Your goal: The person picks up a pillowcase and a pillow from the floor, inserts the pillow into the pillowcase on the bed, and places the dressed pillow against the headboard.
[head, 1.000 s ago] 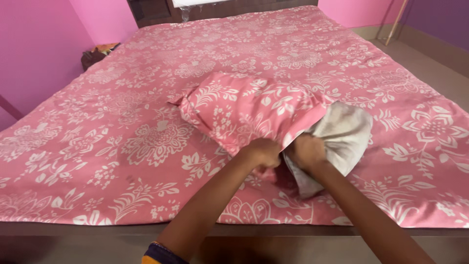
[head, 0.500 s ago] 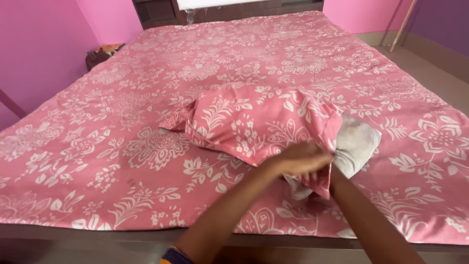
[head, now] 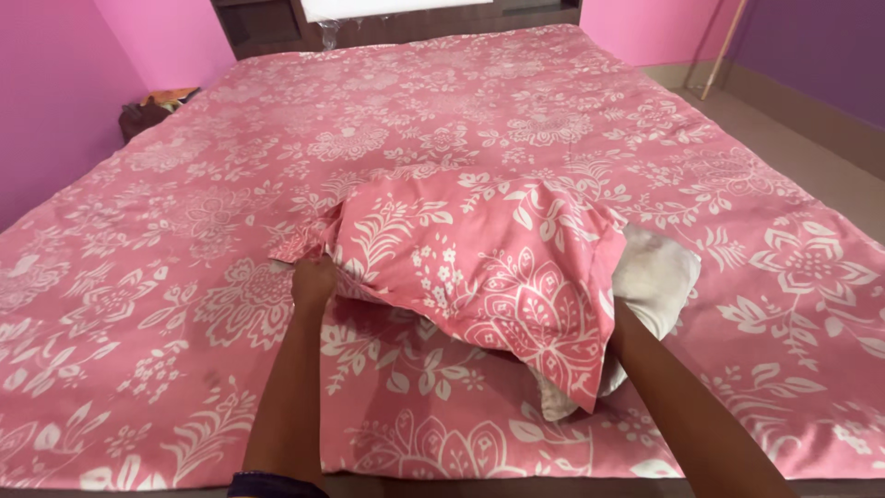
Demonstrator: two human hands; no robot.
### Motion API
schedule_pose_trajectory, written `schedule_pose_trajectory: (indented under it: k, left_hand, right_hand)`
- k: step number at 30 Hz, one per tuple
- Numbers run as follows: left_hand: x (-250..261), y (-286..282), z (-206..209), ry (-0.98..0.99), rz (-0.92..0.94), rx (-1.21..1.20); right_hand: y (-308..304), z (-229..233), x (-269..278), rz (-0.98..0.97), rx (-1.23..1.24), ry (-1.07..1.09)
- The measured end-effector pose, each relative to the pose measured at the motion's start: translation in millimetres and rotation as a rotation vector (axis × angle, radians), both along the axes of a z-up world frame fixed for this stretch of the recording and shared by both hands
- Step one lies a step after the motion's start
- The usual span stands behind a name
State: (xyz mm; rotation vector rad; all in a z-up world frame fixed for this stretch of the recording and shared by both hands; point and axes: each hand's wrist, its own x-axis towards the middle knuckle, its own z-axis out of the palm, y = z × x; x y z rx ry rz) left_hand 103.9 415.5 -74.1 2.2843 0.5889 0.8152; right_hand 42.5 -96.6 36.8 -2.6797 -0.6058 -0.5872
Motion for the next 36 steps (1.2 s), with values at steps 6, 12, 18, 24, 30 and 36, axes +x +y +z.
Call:
schedule_pose_trajectory:
  k: [6,12,18,24,30,36]
  left_hand:
    - [36.5,5.0,-6.9,-0.006,0.007,-1.132]
    - [32.4,14.6,-5.2,-0.390,-0.225,-0.974]
    - [8.2,16.9,35.4,-0.898,-0.015,-0.381]
    - [-51.1,11.9,3.3,-0.561,0.450,-0.531]
    - [-30.2,-42.5,57.6,-0.547,0.105,0.185]
    - [-28.0,-240.5,154.5,-0.113,-0.645,0.346]
  right_hand:
    - [-1.9,-18.6,-2.7,0.085,-0.044,0.068]
    - [3.2,-31.8,-6.3,0.121,-0.043,0.092]
    - [4.5,-29.8,3.1,0.079,-0.042,0.094]
    - [15.9,-28.2,4.7,0.081,-0.009,0.087]
    - [13.9,-21.0,0.2,0.062,0.013,0.053]
    - [12.3,-14.0,-4.9,0.028,0.068,0.020]
